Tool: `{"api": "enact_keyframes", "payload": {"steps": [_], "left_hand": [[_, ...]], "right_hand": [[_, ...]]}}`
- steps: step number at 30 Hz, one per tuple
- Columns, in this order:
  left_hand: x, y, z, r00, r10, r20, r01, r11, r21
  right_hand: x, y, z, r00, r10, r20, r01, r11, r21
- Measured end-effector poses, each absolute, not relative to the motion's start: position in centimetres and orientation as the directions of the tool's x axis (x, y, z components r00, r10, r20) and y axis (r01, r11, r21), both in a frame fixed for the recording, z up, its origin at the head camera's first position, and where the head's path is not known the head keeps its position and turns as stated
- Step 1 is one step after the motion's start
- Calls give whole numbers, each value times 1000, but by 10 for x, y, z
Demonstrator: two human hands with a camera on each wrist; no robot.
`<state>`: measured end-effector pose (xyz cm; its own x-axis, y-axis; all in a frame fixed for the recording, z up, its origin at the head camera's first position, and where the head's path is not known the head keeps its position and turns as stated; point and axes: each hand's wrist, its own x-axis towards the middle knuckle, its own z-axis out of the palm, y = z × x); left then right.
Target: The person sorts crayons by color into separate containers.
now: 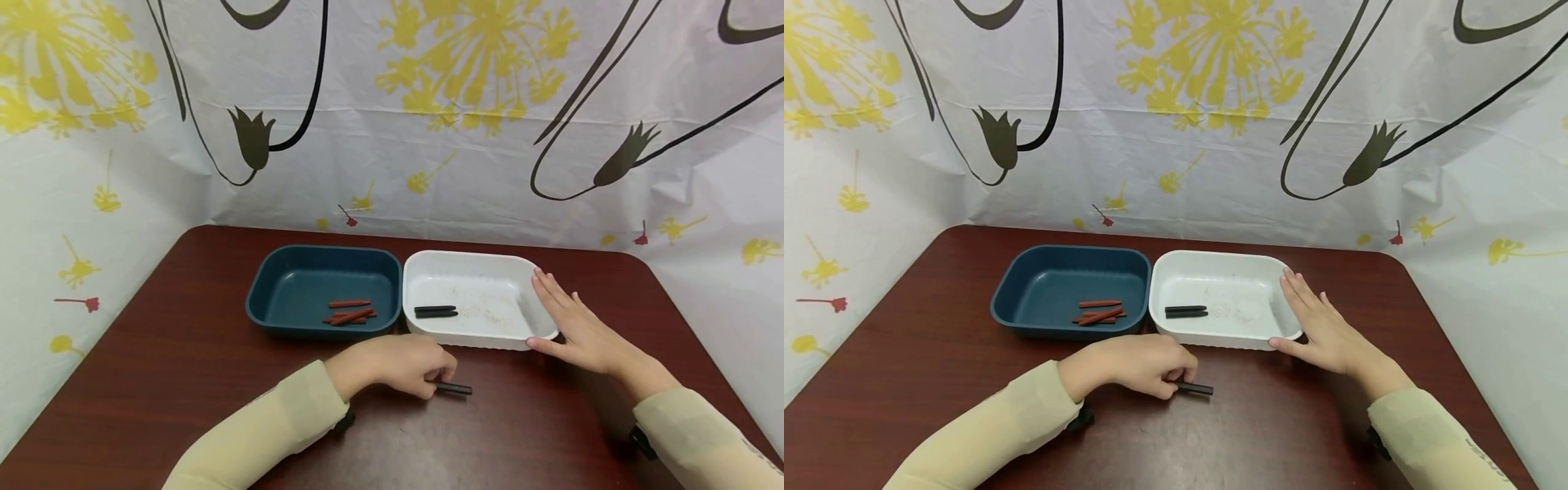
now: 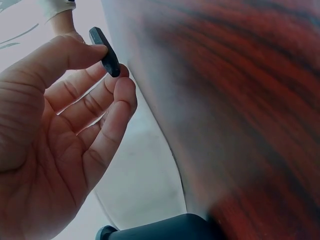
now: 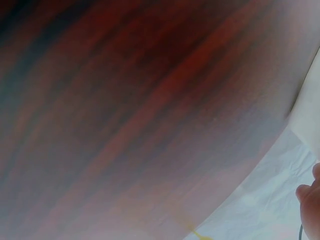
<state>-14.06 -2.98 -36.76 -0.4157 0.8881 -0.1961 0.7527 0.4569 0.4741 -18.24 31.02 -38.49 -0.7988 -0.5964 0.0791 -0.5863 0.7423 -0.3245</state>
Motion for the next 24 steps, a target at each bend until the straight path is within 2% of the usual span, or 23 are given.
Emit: {"api": "enact_keyframes", "payload": {"steps": [7,24], "left_hand": [[-139,-32,-365,-413,894,-177,752,444,488],[-143,-41,-348,-461,879,-121,714,449,537]], "right_hand": [[-182,310,-385,-795,-601,82,-591,737,-328],[-182,310,-385,-797,-598,78,-588,741,-325]]}}
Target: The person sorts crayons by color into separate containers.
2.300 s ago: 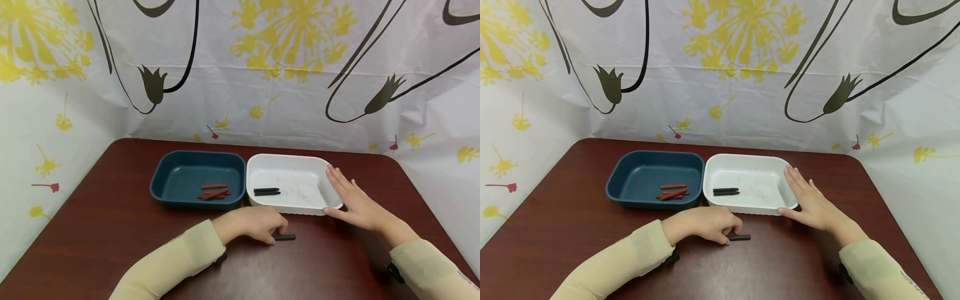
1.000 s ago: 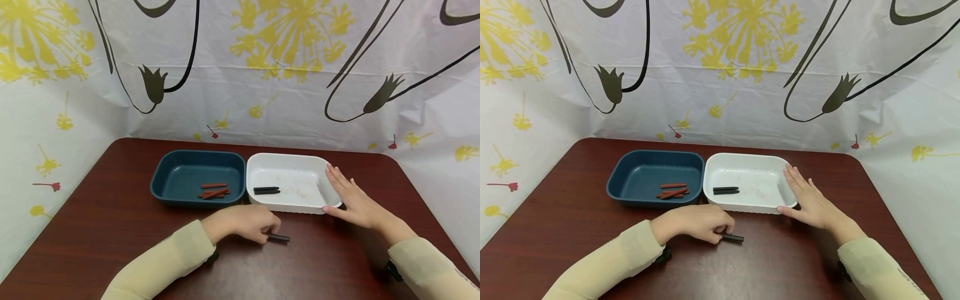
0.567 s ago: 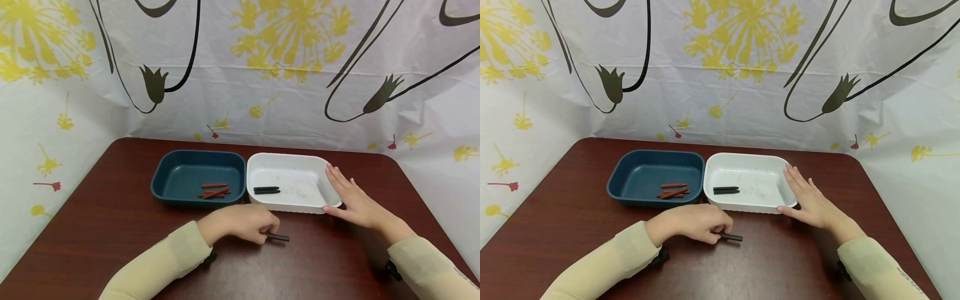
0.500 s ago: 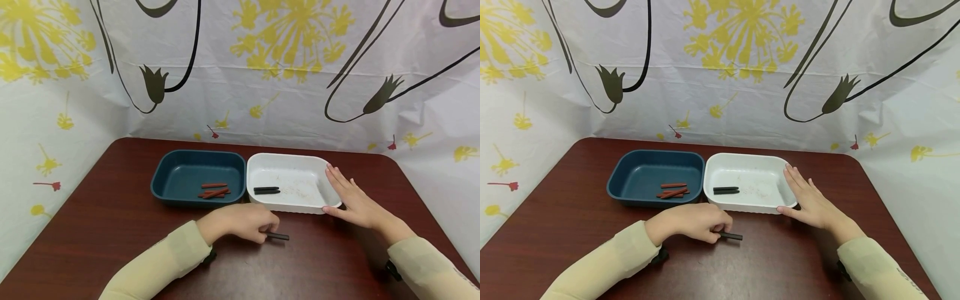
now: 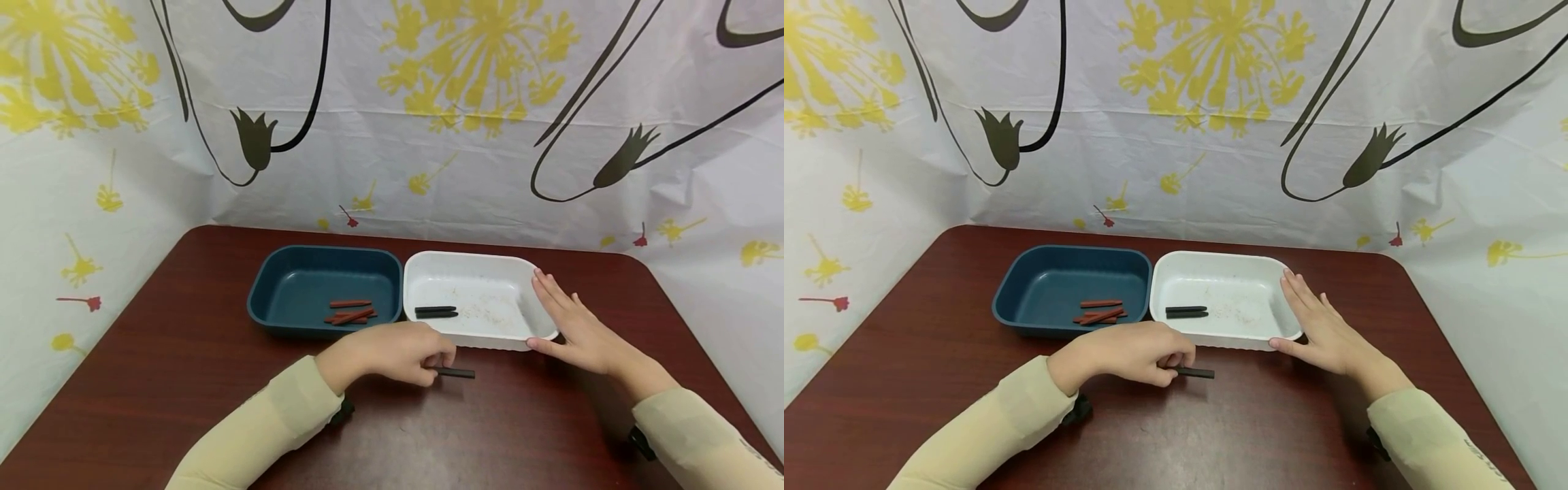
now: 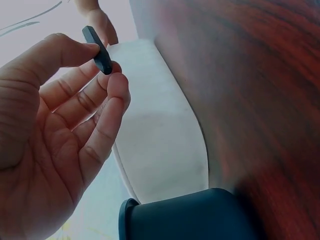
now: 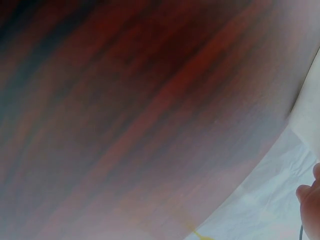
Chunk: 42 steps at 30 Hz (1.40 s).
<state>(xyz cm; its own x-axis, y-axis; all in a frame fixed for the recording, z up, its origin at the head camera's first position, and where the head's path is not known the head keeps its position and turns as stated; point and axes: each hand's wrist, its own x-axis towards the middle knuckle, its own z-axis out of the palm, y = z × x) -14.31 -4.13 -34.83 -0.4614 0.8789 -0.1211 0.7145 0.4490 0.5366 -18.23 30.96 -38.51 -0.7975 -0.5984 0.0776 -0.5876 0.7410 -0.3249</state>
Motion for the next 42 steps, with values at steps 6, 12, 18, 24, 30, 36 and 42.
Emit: {"api": "enact_keyframes", "payload": {"steps": [6,12,18,24,30,36,42], "left_hand": [[-144,-42,-346,-484,869,-100,722,461,516],[-145,-48,-342,-514,852,-96,715,488,501],[-150,-50,-338,-514,854,-83,709,477,520],[-157,-55,-331,-538,841,-61,691,481,540],[-164,-58,-327,-568,821,-51,680,504,533],[-175,-58,-329,-596,802,-30,664,513,543],[-189,-60,-332,-612,790,-12,636,502,586]], "right_hand": [[-181,309,-386,-801,-593,76,-581,743,-333],[-182,306,-388,-801,-595,69,-580,741,-338],[-182,307,-387,-796,-601,73,-587,738,-333],[-182,307,-386,-796,-601,72,-589,741,-324],[-182,307,-383,-799,-598,66,-584,745,-323],[-182,308,-382,-800,-595,74,-584,746,-320],[-182,310,-384,-802,-593,75,-583,748,-319]]}}
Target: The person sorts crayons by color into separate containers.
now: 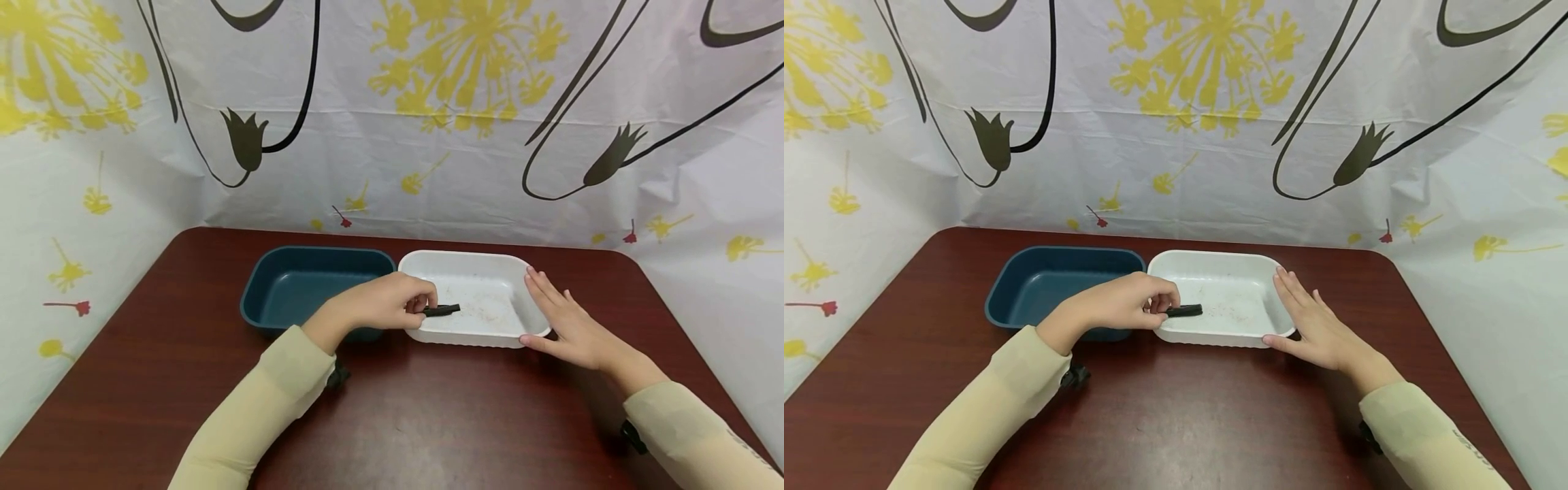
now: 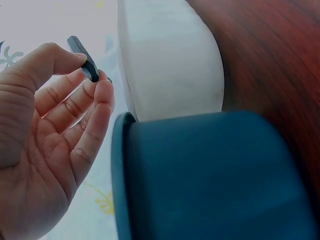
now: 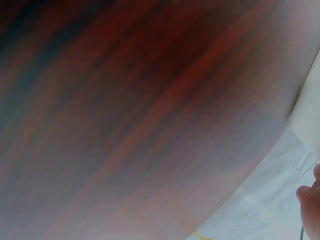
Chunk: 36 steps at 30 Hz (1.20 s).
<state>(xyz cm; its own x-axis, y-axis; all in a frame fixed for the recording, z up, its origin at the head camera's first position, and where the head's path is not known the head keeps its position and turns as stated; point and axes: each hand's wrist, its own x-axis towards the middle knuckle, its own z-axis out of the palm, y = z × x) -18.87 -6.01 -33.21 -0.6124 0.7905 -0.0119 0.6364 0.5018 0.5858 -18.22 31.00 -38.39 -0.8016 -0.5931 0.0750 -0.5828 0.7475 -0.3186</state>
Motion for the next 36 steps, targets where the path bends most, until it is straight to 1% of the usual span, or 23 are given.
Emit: {"api": "enact_keyframes", "payload": {"steps": [6,14,19,27,36], "left_hand": [[-195,-62,-334,-640,768,-10,604,511,612],[-204,-59,-341,-673,739,30,608,530,592],[-208,-59,-345,-697,716,28,592,553,586],[-215,-57,-349,-715,697,54,590,560,582],[-219,-56,-352,-757,650,59,552,591,588]], "right_hand": [[-182,310,-384,-802,-593,74,-583,747,-319],[-181,309,-382,-808,-585,71,-576,757,-308],[-180,309,-382,-811,-582,66,-571,760,-310],[-181,308,-383,-813,-579,65,-569,765,-303],[-180,308,-384,-813,-579,69,-570,765,-299]]}}
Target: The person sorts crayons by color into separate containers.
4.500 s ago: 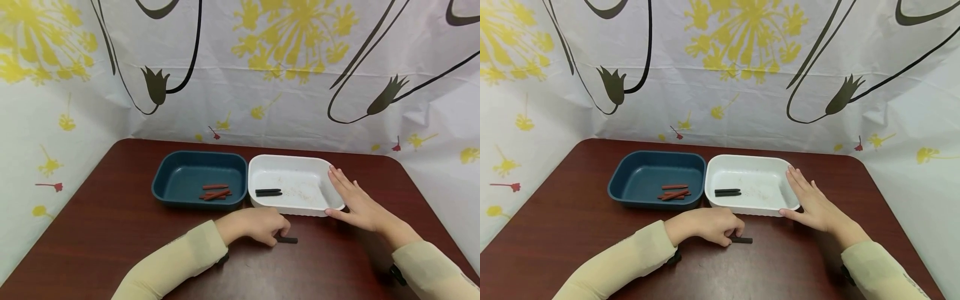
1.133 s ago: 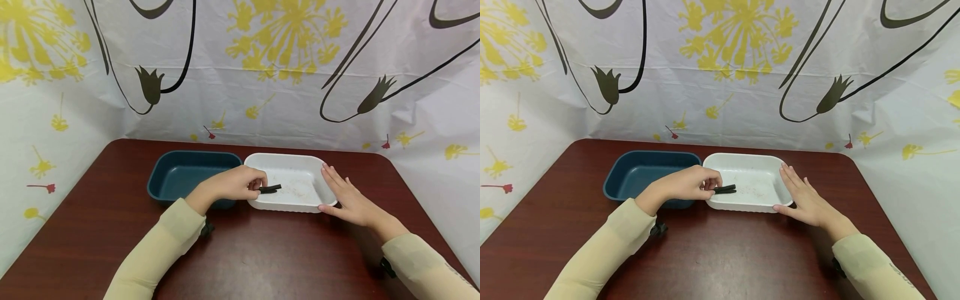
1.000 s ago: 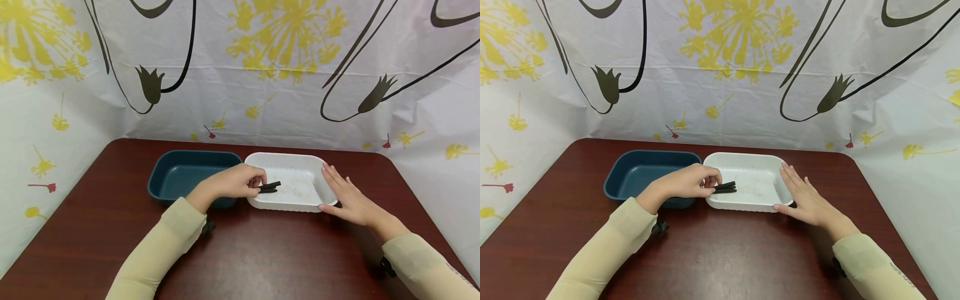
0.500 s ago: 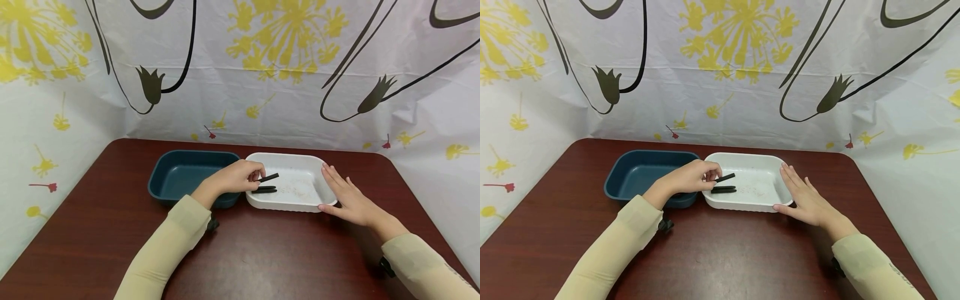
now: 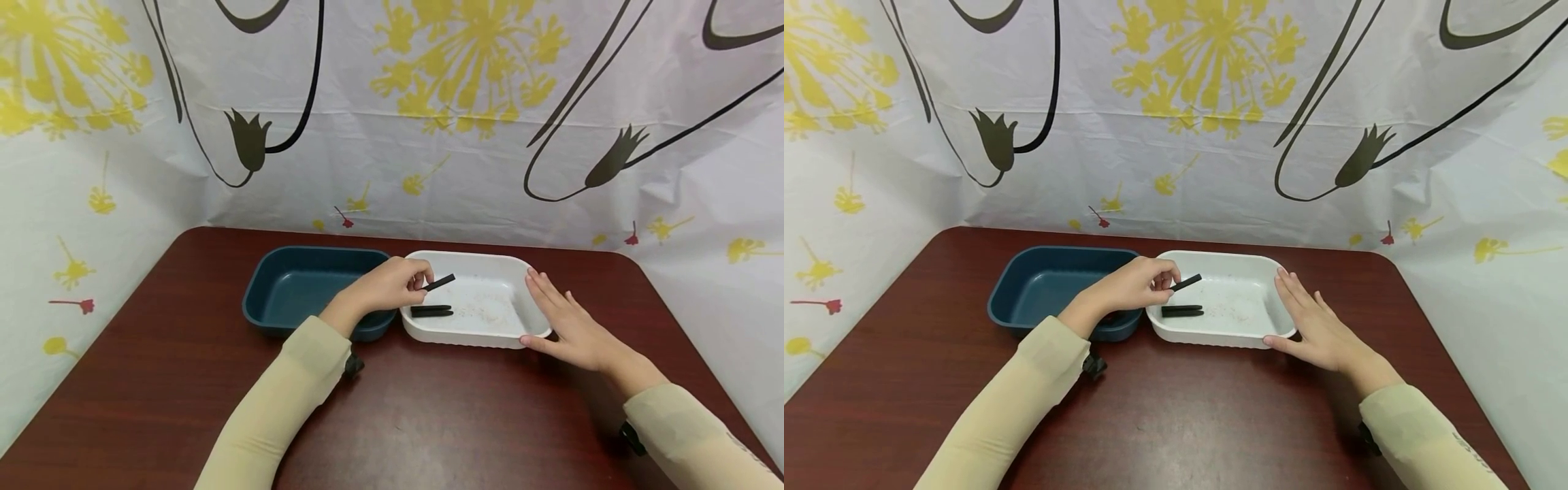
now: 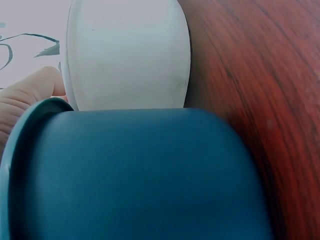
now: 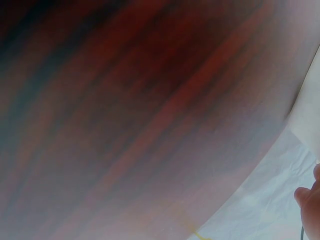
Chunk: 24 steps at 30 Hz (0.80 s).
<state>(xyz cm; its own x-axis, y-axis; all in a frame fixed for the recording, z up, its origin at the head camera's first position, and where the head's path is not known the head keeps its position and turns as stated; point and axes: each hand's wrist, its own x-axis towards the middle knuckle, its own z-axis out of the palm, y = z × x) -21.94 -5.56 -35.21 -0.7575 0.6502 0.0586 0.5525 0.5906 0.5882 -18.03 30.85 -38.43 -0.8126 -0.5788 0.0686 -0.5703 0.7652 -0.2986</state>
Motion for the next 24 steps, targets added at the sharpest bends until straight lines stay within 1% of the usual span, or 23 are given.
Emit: {"api": "enact_keyframes", "payload": {"steps": [5,12,16,24], "left_hand": [[-221,-55,-354,-760,646,70,552,586,594],[-219,-57,-358,-783,616,82,531,595,604],[-217,-58,-357,-780,620,85,529,580,620],[-214,-60,-353,-781,621,66,526,598,605]], "right_hand": [[-180,309,-384,-814,-577,68,-568,766,-300],[-181,308,-384,-812,-581,64,-572,767,-291],[-181,308,-384,-809,-583,74,-577,764,-289],[-181,308,-383,-811,-581,73,-574,764,-295]]}}
